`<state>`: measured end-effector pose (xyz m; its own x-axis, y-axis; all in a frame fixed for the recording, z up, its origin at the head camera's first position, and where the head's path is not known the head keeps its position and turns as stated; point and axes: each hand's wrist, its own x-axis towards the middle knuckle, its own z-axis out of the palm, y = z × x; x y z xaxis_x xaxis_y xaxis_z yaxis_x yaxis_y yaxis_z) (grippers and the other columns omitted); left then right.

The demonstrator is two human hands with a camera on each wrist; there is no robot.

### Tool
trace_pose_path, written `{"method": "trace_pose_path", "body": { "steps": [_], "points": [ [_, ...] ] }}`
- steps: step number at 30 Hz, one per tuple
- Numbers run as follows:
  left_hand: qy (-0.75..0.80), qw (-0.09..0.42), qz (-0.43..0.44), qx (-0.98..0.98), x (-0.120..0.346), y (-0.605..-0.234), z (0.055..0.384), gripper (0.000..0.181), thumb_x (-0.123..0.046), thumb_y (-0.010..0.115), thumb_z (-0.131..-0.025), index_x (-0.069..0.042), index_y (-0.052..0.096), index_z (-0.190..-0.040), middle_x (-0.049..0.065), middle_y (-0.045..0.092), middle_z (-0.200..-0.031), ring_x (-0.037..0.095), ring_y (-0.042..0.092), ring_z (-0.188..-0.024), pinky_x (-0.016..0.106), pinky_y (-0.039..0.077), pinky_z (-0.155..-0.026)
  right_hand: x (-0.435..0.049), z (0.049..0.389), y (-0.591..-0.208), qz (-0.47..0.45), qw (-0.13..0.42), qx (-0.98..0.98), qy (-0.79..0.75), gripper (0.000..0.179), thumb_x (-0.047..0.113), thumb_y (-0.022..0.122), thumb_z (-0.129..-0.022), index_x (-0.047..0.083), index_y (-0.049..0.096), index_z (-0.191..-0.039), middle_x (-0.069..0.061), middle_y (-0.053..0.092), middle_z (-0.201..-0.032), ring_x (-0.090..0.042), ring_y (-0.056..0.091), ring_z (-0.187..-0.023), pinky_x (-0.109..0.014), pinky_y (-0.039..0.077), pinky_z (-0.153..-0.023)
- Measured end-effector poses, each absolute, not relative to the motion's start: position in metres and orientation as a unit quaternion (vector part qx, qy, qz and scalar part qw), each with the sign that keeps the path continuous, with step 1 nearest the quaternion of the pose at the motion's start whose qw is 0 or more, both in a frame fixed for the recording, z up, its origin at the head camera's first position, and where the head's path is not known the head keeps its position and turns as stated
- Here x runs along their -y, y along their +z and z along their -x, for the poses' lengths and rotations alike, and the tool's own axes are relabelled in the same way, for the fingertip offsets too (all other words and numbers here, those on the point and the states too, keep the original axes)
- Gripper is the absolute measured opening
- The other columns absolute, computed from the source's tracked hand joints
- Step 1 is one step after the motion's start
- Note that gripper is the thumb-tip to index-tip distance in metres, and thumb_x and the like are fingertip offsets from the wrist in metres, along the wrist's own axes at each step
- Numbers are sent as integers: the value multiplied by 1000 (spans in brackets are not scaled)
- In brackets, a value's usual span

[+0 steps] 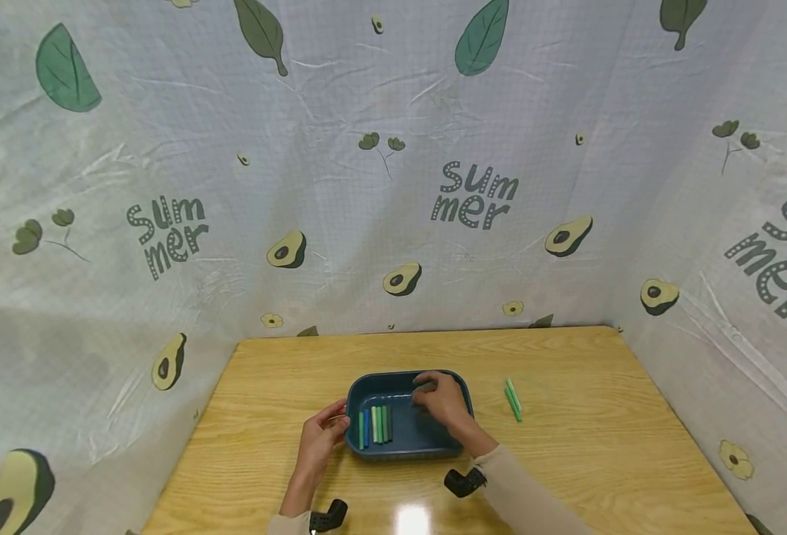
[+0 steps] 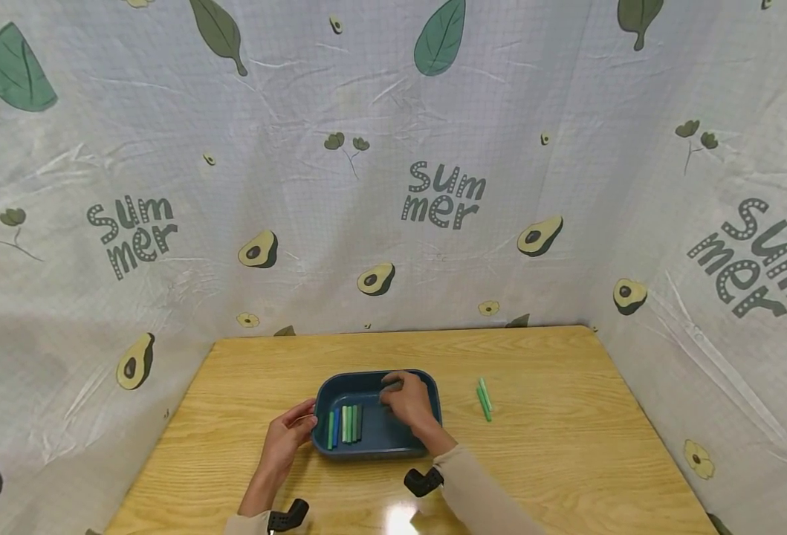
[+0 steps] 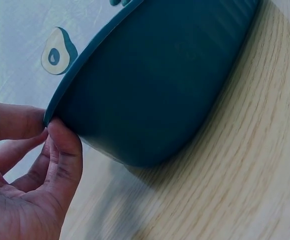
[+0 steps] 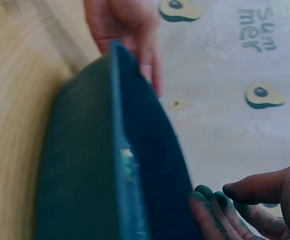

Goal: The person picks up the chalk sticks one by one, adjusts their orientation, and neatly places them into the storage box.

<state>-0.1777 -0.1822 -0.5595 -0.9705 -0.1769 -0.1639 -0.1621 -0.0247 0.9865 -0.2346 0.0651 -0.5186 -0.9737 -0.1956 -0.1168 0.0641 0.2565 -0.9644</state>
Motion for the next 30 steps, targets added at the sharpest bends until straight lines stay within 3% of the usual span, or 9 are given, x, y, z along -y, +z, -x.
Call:
{"method": "trace_pose_path", "body": {
  "steps": [7,15,21,30],
  "points": [
    [-702,6,-120,702,183,-559,178,41,-1,59,-95,5,55,-135,27,56,-127,18,63,-100,25,55,-73,-83,234,-501,28,70,-773,-629,33,4,66,-90,-1,62,-123,-17,69,-103,-24,70,-86,-41,59,-71],
    [-697,7,-117,708,183,-561,176,41,-2,59,-95,5,55,-135,27,56,-127,18,63,-100,25,55,-73,-116,231,-488,5,19,-783,-622,31,3,67,-89,2,64,-120,-20,69,-105,-28,71,-84,-45,59,-74],
    [-699,5,-120,705,182,-561,177,42,-2,59,-95,5,54,-136,27,56,-127,18,64,-101,25,56,-73,-145,230,-482,-12,-12,-793,-609,31,7,67,-90,3,63,-121,-21,69,-109,-29,72,-91,-41,59,-78],
    [-700,10,-115,705,182,-562,176,41,-1,59,-95,4,55,-136,27,57,-126,17,64,-100,24,55,-72,-175,228,-489,-14,-49,-829,-557,31,12,67,-92,3,63,-122,-20,69,-110,-27,71,-91,-33,59,-74]
  ]
}}
